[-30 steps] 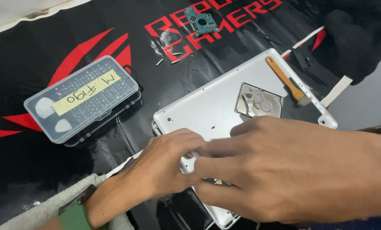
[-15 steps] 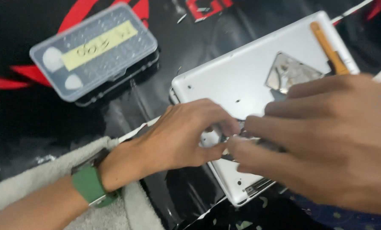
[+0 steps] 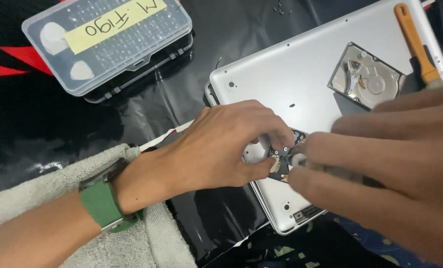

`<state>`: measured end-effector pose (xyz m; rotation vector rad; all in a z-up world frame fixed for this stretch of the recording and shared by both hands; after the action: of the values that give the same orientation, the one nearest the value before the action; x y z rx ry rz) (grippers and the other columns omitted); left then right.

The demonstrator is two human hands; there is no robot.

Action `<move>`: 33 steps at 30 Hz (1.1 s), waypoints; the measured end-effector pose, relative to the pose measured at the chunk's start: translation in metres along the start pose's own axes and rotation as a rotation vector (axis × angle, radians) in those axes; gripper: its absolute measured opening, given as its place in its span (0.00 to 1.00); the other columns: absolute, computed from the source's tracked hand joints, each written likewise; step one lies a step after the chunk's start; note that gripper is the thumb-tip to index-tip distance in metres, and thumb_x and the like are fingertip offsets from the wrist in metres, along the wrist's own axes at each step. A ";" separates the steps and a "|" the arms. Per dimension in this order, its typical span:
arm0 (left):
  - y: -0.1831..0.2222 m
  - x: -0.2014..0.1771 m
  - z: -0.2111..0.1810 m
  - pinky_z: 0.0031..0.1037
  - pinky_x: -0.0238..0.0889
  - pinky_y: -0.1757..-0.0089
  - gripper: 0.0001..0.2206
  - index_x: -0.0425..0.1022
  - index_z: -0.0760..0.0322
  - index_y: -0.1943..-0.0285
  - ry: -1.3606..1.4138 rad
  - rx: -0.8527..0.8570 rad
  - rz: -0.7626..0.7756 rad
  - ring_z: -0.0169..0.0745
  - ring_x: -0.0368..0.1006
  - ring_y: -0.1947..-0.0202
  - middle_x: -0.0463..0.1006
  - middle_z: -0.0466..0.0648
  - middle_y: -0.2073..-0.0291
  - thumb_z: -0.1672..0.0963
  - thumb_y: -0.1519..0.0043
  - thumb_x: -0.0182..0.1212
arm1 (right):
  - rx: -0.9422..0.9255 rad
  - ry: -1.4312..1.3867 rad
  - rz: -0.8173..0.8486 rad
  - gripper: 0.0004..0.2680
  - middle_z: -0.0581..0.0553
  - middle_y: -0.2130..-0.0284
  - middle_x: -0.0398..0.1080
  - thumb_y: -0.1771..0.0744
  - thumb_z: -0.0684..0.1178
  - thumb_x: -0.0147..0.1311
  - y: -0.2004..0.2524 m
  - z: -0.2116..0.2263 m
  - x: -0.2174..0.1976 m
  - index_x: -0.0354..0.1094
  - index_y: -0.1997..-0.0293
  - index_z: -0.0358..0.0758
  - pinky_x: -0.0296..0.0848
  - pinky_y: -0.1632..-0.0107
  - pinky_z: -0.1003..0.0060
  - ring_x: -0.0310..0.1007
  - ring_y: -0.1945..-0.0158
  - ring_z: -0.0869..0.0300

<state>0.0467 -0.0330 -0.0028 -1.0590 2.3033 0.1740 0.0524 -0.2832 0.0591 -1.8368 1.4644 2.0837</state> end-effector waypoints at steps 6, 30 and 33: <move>0.001 -0.001 -0.002 0.32 0.71 0.70 0.09 0.78 0.52 0.54 -0.025 0.045 -0.026 0.33 0.78 0.55 0.83 0.35 0.64 0.58 0.43 0.65 | -0.288 0.128 -0.544 0.36 0.53 0.65 0.71 0.42 0.84 0.59 -0.032 0.064 -0.039 0.57 0.34 0.58 0.75 0.59 0.40 0.74 0.66 0.48; 0.000 -0.003 -0.002 0.31 0.68 0.71 0.09 0.77 0.52 0.53 0.011 0.079 -0.012 0.33 0.76 0.58 0.82 0.34 0.64 0.57 0.41 0.63 | -0.430 0.120 -0.492 0.29 0.58 0.38 0.62 0.39 0.75 0.49 -0.029 0.041 -0.018 0.55 0.31 0.65 0.71 0.45 0.46 0.68 0.45 0.51; 0.000 -0.002 0.000 0.31 0.71 0.70 0.11 0.78 0.53 0.52 0.018 0.090 -0.015 0.34 0.77 0.55 0.83 0.34 0.64 0.60 0.42 0.60 | -0.444 0.120 -0.491 0.29 0.58 0.37 0.61 0.40 0.74 0.50 -0.023 0.043 -0.014 0.55 0.31 0.64 0.71 0.44 0.47 0.68 0.45 0.51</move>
<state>0.0472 -0.0316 -0.0014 -1.0362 2.2955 0.0545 0.0357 -0.2357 0.0505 -2.2028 0.4841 2.1705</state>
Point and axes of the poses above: each hand's wrist, its own y-axis away from the middle knuckle, its own x-axis out of the palm, z = x × y, the point moved 6 cm from there along -y, towards the middle knuckle
